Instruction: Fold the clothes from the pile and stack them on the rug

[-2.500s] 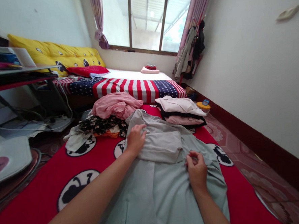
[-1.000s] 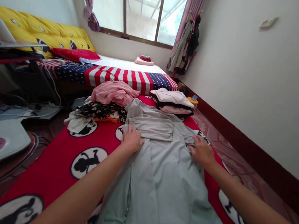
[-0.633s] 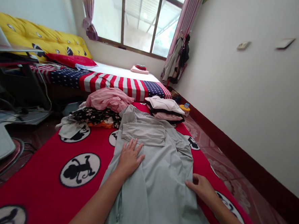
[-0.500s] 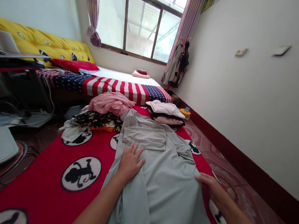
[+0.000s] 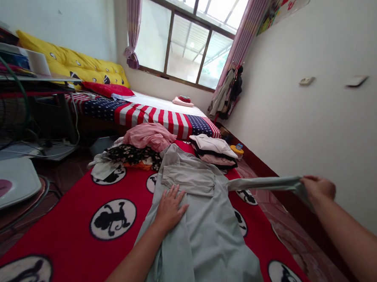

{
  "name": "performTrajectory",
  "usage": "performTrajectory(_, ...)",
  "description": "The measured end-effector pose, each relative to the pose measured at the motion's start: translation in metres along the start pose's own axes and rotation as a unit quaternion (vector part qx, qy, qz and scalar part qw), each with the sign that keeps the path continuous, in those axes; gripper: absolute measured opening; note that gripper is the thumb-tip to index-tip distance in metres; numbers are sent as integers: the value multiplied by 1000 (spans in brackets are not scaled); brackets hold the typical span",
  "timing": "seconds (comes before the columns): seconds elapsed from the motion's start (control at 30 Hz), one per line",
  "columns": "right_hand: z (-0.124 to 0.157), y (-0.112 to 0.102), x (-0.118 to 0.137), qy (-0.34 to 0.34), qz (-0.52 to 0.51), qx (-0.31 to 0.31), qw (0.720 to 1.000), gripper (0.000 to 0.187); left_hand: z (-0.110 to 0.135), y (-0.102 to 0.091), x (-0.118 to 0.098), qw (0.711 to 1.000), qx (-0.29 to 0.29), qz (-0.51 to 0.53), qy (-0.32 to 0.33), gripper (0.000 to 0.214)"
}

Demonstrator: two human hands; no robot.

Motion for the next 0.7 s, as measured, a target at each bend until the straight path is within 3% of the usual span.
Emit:
performTrajectory(0.1, -2, 11, 85, -120, 4, -17, 993, 24, -3, -5, 11, 977, -75, 192, -48, 54)
performTrajectory(0.17, 31, 19, 138, -233, -25, 25, 972, 26, -5, -10, 20, 917, -135, 364, -95, 57)
performTrajectory(0.2, 57, 20, 160, -314, -48, 70, 946, 24, -5, -12, 25, 872, -160, 445, -124, 59)
performTrajectory(0.27, 124, 18, 187, -570, -122, 154, 798, 23, -5, -17, 33, 770, -198, 577, -184, 63)
performTrajectory(0.3, 156, 16, 188, -629, -154, 163, 744, 20, -5, -19, 36, 722, -210, 626, -206, 64)
performTrajectory(0.33, 184, 15, 181, -647, -169, 183, 721, 21, -4, -21, 39, 679, -218, 664, -224, 62)
performTrajectory(0.4, 226, 20, 144, -622, -157, 238, 729, 24, -3, -25, 42, 619, -235, 708, -244, 55)
performTrajectory(0.47, 247, 30, 85, -551, -126, 277, 777, 23, -3, -29, 43, 594, -249, 722, -255, 48)
performTrajectory(0.57, 253, 40, -16, -389, -42, 323, 862, 28, -2, -33, 43, 581, -252, 729, -261, 46)
performTrajectory(0.63, 251, 35, -72, -299, 10, 331, 895, 38, -1, -35, 41, 563, -246, 744, -263, 45)
performTrajectory(0.7, 254, 22, -110, -223, 39, 354, 908, 48, -1, -37, 38, 534, -249, 764, -265, 36)
Point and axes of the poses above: each hand's wrist, its own z-axis away from the middle knuckle, its own y-axis out of the palm, x = y × z, the point moved 2 cm from there along -z, towards the middle knuckle, and after that the axes turned 2 degrees about -x, right-handed, at the moved point
